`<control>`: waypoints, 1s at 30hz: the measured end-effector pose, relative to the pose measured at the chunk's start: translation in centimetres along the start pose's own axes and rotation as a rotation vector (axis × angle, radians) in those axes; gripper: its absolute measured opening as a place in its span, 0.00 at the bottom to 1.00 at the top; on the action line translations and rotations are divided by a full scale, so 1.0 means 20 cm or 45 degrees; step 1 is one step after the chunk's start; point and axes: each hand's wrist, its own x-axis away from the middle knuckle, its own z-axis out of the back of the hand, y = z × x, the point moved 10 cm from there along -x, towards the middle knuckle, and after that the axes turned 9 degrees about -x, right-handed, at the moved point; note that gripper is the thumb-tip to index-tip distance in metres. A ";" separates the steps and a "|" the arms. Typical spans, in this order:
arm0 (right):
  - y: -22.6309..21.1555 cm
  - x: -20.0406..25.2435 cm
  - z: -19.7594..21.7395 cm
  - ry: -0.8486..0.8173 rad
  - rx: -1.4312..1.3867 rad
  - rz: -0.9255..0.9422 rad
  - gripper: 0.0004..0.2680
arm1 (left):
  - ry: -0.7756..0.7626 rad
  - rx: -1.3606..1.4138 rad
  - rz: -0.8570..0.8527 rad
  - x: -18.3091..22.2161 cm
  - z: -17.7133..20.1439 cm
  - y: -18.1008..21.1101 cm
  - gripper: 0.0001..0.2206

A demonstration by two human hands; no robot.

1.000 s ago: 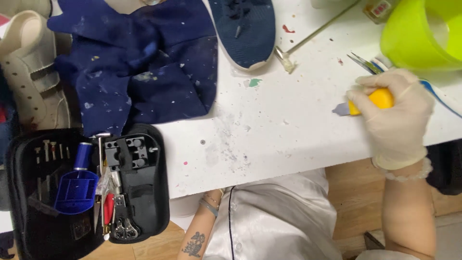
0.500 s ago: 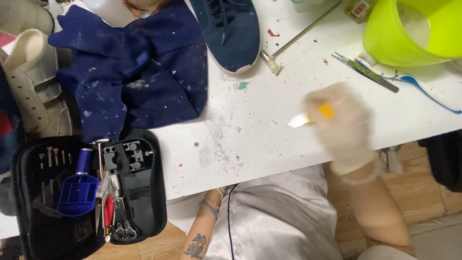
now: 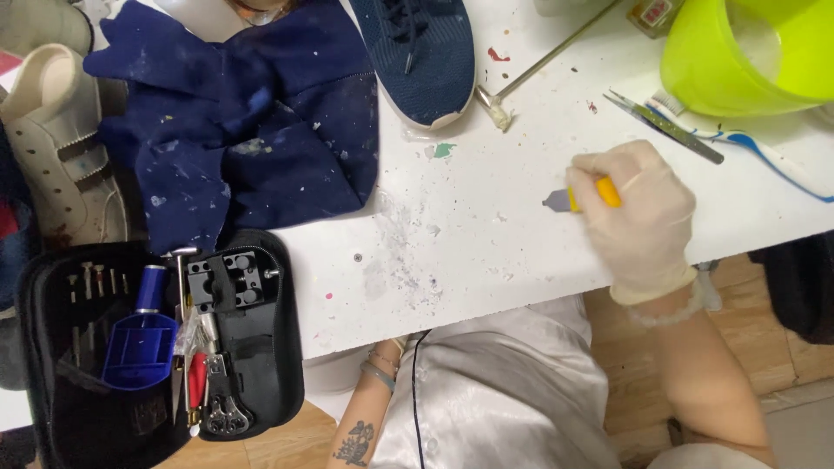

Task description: Scraping residue from a workbench and wiping it clean using a small scraper and a cloth.

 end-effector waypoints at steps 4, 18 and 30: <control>-0.42 0.16 -0.01 0.138 0.099 0.752 0.03 | 0.005 0.001 0.009 0.01 -0.02 0.01 0.10; -0.44 0.17 0.04 0.297 0.065 0.809 0.08 | 0.035 0.006 0.011 0.00 0.01 -0.02 0.10; -0.26 0.06 0.08 0.188 -0.146 0.593 0.05 | 0.021 0.013 0.020 0.04 -0.01 -0.04 0.09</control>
